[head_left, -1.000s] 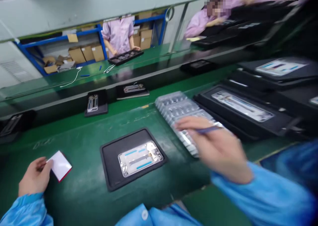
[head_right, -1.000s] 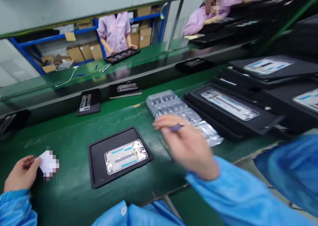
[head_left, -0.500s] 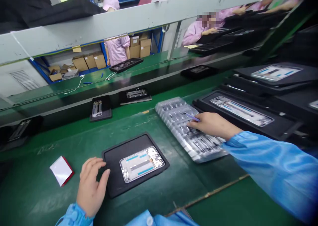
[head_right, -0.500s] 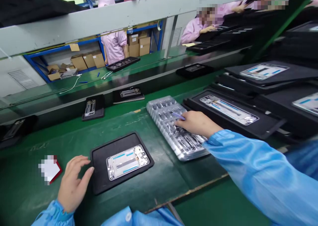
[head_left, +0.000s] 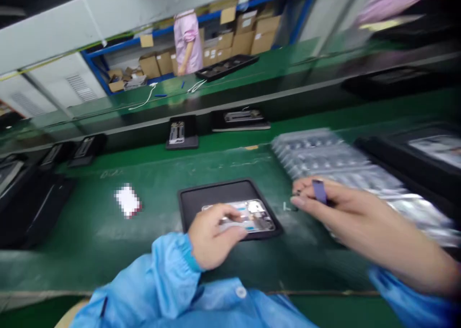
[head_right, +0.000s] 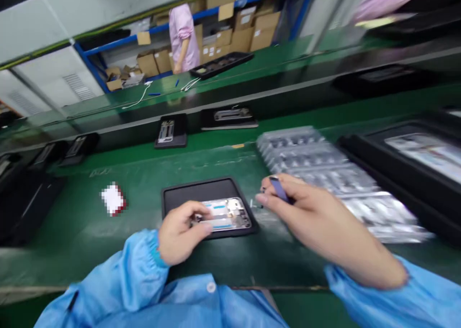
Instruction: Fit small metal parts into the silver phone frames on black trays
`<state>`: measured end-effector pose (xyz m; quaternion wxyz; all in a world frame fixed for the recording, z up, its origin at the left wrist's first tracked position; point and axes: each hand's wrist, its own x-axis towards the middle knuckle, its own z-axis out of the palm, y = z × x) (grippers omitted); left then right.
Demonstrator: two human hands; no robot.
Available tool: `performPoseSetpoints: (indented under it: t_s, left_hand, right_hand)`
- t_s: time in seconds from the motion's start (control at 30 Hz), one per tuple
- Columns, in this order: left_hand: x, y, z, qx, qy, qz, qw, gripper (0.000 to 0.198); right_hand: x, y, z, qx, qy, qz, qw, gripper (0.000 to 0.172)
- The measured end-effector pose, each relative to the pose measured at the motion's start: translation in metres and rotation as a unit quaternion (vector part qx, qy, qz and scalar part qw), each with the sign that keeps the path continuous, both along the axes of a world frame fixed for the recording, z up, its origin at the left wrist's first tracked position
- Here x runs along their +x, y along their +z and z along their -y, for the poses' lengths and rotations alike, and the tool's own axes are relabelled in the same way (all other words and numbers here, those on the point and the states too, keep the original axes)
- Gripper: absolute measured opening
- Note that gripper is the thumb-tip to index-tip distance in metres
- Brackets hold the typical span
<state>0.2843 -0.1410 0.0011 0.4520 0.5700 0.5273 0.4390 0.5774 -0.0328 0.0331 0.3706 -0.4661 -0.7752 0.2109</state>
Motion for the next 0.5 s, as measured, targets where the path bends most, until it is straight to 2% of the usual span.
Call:
performPoseSetpoints:
  t_s: [0.1, 0.17, 0.23, 0.33, 0.4, 0.43, 0.5]
  left_hand:
    - [0.02, -0.016, -0.013, -0.091, -0.032, 0.182, 0.979, 0.039]
    - [0.021, -0.026, -0.019, -0.123, -0.025, 0.255, 0.959, 0.047]
    - [0.017, -0.031, -0.02, -0.139, -0.016, 0.287, 0.948, 0.058]
    - [0.01, -0.032, -0.02, -0.154, -0.015, 0.297, 0.942, 0.07]
    - [0.006, -0.031, -0.019, -0.169, -0.03, 0.299, 0.939, 0.072]
    - [0.004, -0.031, -0.018, -0.181, -0.044, 0.3, 0.936, 0.073]
    - [0.003, -0.033, -0.017, -0.206, -0.076, 0.296, 0.929, 0.074]
  right_hand:
    - [-0.047, -0.015, 0.028, -0.126, 0.095, -0.062, 0.985, 0.047]
    - [-0.067, -0.027, 0.039, -0.142, 0.09, -0.094, 0.981, 0.04]
    - [-0.078, -0.038, 0.047, -0.125, 0.082, -0.107, 0.983, 0.031]
    - [-0.081, -0.046, 0.06, -0.057, 0.062, -0.098, 0.992, 0.021]
    - [-0.075, -0.049, 0.066, 0.04, 0.041, -0.078, 0.995, 0.02]
    - [-0.07, -0.05, 0.068, 0.098, 0.05, -0.058, 0.992, 0.027]
    - [-0.059, -0.051, 0.068, 0.191, 0.133, 0.002, 0.973, 0.047]
